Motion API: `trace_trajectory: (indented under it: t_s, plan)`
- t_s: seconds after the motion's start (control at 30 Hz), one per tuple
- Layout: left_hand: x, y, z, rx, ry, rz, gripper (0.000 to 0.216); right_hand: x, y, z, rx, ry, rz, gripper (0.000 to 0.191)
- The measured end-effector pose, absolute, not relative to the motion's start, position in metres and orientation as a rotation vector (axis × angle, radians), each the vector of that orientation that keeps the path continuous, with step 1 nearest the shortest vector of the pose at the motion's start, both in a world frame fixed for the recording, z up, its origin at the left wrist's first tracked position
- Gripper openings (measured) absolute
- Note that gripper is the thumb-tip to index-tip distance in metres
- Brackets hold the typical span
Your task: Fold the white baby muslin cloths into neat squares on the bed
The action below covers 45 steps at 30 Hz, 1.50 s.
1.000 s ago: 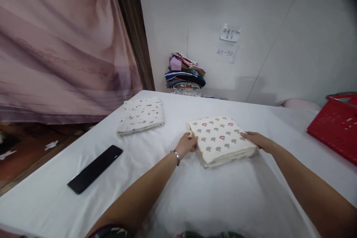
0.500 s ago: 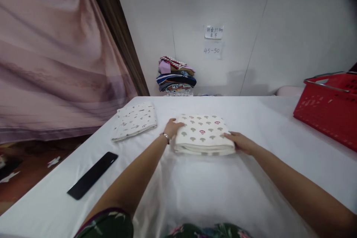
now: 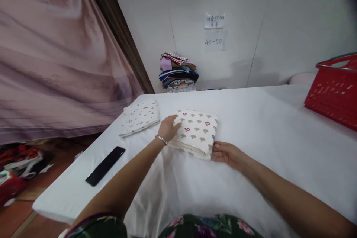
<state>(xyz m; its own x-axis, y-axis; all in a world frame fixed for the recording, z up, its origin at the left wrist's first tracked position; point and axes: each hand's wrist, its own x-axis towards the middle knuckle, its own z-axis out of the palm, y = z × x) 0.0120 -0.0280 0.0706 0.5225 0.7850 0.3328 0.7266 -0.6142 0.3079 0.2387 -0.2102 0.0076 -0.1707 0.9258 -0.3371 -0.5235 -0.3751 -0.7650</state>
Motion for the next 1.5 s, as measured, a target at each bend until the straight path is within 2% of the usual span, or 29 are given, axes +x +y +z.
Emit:
trace_trajectory:
  t_s: [0.1, 0.17, 0.23, 0.37, 0.43, 0.63, 0.83, 1.07, 1.37, 1.5]
  plan:
    - [0.033, -0.082, 0.066, 2.826, 0.772, 0.689, 0.038, 0.239, -0.212, 0.01, -0.956, -0.628, 1.783, 0.035]
    - [0.044, -0.111, 0.059, 2.86, 0.613, 0.626, 0.046, 0.238, -0.214, 0.012, -0.936, -0.641, 1.787, 0.033]
    - [0.051, -0.127, 0.052, 2.825, 0.635, 0.585, 0.043, 0.237, -0.216, 0.013, -0.907, -0.647, 1.786, 0.031]
    - [0.055, -0.134, 0.043, 2.654, 0.785, 0.578, 0.023, 0.236, -0.22, 0.014, -0.891, -0.671, 1.785, 0.029]
    - [0.053, -0.135, 0.041, 2.601, 0.827, 0.605, 0.024, 0.235, -0.221, 0.015, -0.893, -0.696, 1.778, 0.03]
    - [0.046, -0.148, 0.027, 2.659, 0.889, 0.802, 0.047, 0.235, -0.222, 0.014, -0.92, -0.716, 1.733, 0.03]
    - [0.047, -0.153, 0.019, 2.772, 0.883, 0.851, 0.023, 0.229, -0.225, 0.012, -1.058, -0.764, 1.765, 0.032]
    - [0.049, -0.163, 0.018, 2.913, 0.843, 0.713, 0.018, 0.221, -0.23, 0.018, -1.084, -0.686, 1.764, 0.02]
    - [0.049, -0.172, 0.016, 2.942, 0.852, 0.693, 0.017, 0.2, -0.224, 0.019, -1.493, -0.739, 1.512, 0.041]
    - [0.046, -0.173, 0.016, 2.932, 0.813, 0.713, 0.018, 0.19, -0.222, 0.021, -1.618, -0.746, 1.41, 0.041]
